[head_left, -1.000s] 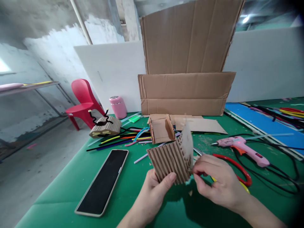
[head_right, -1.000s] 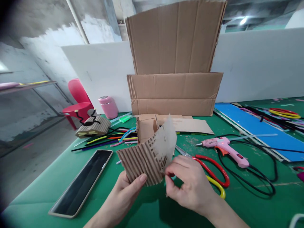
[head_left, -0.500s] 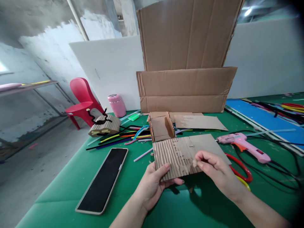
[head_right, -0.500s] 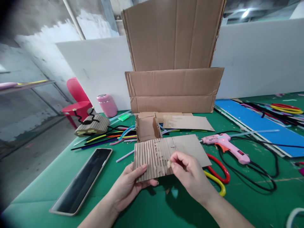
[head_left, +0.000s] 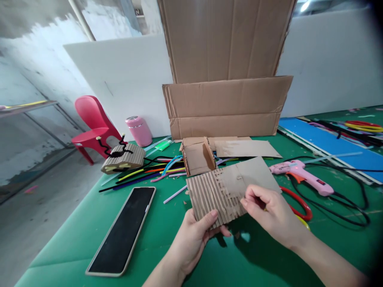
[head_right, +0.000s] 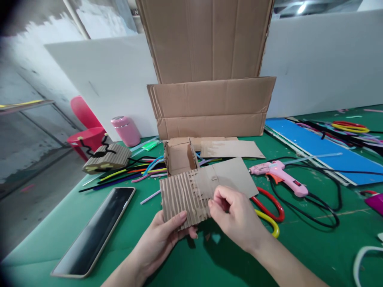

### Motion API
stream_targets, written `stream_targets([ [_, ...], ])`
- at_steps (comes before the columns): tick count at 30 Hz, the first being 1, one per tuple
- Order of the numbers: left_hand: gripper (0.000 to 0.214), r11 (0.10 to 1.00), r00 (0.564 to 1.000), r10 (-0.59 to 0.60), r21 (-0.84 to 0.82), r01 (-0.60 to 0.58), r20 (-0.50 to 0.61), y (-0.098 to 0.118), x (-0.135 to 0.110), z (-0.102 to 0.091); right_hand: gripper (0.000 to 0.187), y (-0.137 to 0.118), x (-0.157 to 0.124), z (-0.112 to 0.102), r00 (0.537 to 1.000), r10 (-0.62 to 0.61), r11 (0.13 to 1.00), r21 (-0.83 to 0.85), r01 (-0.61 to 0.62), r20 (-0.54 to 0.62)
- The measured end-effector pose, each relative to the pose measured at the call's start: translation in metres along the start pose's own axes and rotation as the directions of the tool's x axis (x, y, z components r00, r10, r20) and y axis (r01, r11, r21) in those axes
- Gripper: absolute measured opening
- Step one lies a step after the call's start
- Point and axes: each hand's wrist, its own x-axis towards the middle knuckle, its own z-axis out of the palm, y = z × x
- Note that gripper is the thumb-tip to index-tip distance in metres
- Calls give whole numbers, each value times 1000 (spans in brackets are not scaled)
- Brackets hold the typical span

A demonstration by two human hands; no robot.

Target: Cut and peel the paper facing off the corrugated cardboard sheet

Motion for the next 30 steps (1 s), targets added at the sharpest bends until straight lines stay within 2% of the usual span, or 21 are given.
stream_targets([
  [2,15,1000,1000,11,9,-11,3,-1,-1,0,6,-3,-2,5,997,-74,997,6,74,16],
  [3,15,1000,1000,17,15,-17,4,-1,-1,1,3,-3,-3,8,994,-106,994,-3,106,34],
  [6,14,999,1000,25,40,-25,8,-1,-2,3,5,-3,-4,18,987,-153,985,-79,156,37],
  [12,15,991,997,53,126,-45,-57,-2,-1,6,1,1,-4,26,987,-162,968,-198,155,-20],
  [16,21,972,992,106,220,-88,-71,-6,-2,4,7,0,-6,28,991,-131,962,-243,121,-27],
  [21,24,945,987,137,311,-104,-87,-7,-4,4,14,-4,-7,28,990,-138,935,-326,141,32],
  [23,22,952,988,130,288,-100,-89,-6,-3,5,15,-5,-8,29,983,-179,910,-373,181,42],
  [25,14,980,987,113,178,-91,-117,-5,-2,5,13,-6,-8,29,965,-251,889,-376,263,83],
  [27,10,995,985,92,50,-85,-149,-2,-1,5,11,-6,-9,26,945,-301,893,-311,326,127],
  [28,12,996,984,84,9,-83,-154,-1,0,4,12,-6,-9,24,944,-306,905,-270,328,123],
  [30,14,997,987,77,-16,-80,-142,2,1,3,19,-3,-7,19,960,-278,934,-223,278,36],
])
